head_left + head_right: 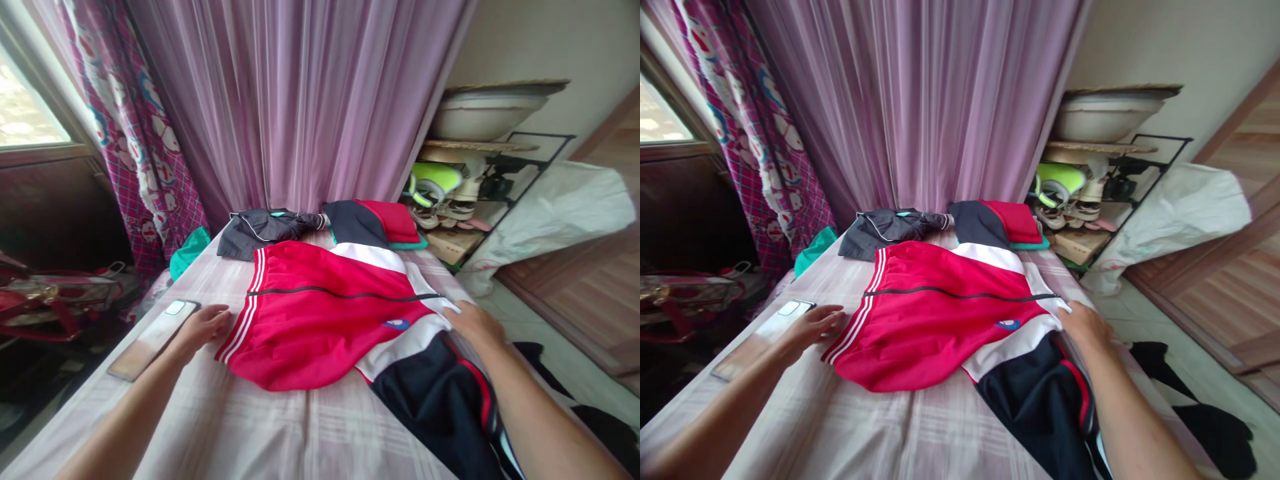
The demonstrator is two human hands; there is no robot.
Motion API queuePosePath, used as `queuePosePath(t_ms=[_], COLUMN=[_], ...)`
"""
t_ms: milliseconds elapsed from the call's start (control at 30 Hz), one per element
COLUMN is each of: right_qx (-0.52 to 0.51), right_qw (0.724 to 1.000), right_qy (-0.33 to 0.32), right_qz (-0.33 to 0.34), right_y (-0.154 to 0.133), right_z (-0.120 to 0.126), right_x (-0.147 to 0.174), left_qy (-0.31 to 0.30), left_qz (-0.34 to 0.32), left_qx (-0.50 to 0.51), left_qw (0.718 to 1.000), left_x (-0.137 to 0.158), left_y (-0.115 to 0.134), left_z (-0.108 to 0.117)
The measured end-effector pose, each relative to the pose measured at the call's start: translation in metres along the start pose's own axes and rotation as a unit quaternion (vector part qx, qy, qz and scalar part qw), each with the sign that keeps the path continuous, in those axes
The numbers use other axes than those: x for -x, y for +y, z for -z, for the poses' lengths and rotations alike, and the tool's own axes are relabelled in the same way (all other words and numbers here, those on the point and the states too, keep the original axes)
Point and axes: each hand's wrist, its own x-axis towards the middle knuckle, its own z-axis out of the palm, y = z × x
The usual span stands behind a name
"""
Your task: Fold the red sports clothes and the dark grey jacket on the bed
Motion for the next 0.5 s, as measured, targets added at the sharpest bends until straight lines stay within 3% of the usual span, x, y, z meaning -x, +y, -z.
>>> queuePosePath(t_ms=[267,400,500], right_qx=[-0.021,0.0,-0.003], right_qw=[0.999,1.0,0.999], right_qy=[0.024,0.01,0.043], right_qz=[-0.025,-0.016,0.001], right_y=[0.01,0.011,0.01], right_z=[0.001,-0.011,-0.021], right_x=[-0.02,-0.02,-0.013], left_qy=[-0.036,-0.042,-0.05], left_qz=[0.014,0.02,0.015], left_qx=[-0.117,-0.123,-0.122], left_qw=[0.992,0.991,0.991], left_x=[-0.048,-0.075,-0.085], left_y=[0.046,0.057,0.059], left_z=[-0.026,-0.041,-0.049])
